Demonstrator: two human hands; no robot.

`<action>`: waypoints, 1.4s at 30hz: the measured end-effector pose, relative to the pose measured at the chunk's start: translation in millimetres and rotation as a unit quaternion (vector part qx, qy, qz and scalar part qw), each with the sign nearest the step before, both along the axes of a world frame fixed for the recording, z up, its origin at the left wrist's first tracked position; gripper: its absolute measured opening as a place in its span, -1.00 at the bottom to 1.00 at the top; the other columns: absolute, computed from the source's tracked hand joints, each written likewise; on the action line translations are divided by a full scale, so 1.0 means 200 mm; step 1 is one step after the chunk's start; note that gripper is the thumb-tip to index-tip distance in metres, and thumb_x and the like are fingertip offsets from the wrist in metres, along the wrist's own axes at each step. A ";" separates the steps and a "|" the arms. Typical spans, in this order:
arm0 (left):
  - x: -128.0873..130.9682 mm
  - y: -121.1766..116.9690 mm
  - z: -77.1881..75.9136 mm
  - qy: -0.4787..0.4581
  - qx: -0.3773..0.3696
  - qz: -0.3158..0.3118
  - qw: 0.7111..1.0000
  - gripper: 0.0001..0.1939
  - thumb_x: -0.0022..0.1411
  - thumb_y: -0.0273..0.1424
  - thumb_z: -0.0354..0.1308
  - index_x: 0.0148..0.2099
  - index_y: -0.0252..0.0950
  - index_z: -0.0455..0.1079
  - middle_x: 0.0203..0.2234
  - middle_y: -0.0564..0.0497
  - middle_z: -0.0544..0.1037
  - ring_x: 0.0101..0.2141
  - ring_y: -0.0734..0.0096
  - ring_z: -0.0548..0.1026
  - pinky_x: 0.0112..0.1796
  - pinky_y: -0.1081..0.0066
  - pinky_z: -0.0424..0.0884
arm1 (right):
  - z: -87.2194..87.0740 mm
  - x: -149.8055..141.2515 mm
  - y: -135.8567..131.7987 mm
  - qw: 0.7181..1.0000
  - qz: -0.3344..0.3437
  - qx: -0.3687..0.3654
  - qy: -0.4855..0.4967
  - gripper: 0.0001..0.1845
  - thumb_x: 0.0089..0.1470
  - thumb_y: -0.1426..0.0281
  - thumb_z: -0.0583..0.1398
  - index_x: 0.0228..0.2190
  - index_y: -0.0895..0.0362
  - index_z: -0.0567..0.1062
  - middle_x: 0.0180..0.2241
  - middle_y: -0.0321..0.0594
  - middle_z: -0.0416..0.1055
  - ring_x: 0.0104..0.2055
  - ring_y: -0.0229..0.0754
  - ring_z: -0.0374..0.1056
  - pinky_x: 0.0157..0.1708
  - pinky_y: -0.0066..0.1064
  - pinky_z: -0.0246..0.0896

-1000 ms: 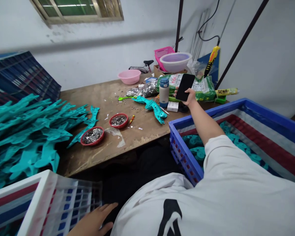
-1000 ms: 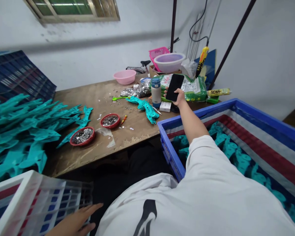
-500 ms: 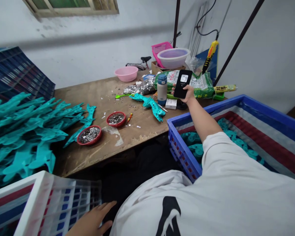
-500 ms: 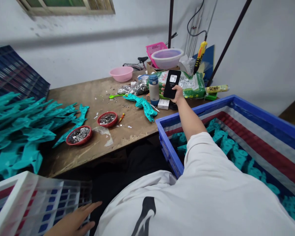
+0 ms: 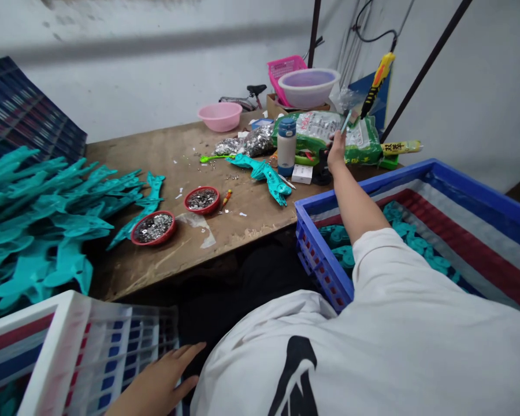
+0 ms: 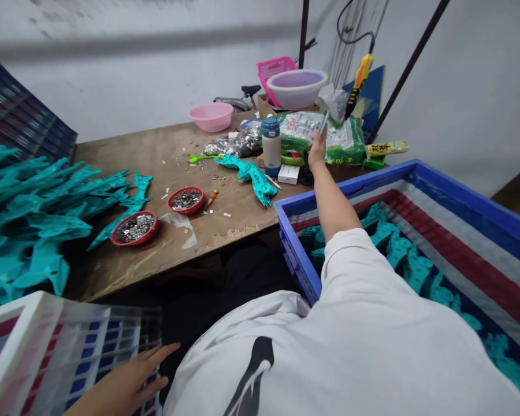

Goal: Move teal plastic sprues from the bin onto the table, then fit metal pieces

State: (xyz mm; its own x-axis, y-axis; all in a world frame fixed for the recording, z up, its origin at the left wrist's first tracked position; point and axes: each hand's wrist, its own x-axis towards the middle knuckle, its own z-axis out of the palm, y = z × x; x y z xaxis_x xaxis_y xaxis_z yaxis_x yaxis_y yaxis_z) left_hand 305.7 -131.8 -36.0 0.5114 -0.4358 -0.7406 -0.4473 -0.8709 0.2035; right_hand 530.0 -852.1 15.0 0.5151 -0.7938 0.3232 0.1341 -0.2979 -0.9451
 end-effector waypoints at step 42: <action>-0.10 0.02 -0.10 -0.046 -0.056 -0.030 0.997 -0.24 0.53 -0.29 0.08 0.70 -0.02 0.48 0.56 -0.17 0.53 0.52 -0.24 0.51 0.47 -0.23 0.45 | -0.05 -0.05 0.05 0.911 -0.116 -0.098 0.383 0.48 -0.08 0.22 0.71 0.67 0.19 0.18 0.55 0.49 0.16 0.57 0.43 0.38 0.61 0.30 0.25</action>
State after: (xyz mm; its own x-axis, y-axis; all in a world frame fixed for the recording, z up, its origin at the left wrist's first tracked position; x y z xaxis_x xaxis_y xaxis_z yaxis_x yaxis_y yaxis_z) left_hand 284.9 -128.3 -57.0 0.5453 -0.5461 -0.6360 -0.5201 -0.8154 0.2542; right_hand 520.3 -842.4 5.5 0.4746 -0.8758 0.0881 -0.6303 -0.4080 -0.6605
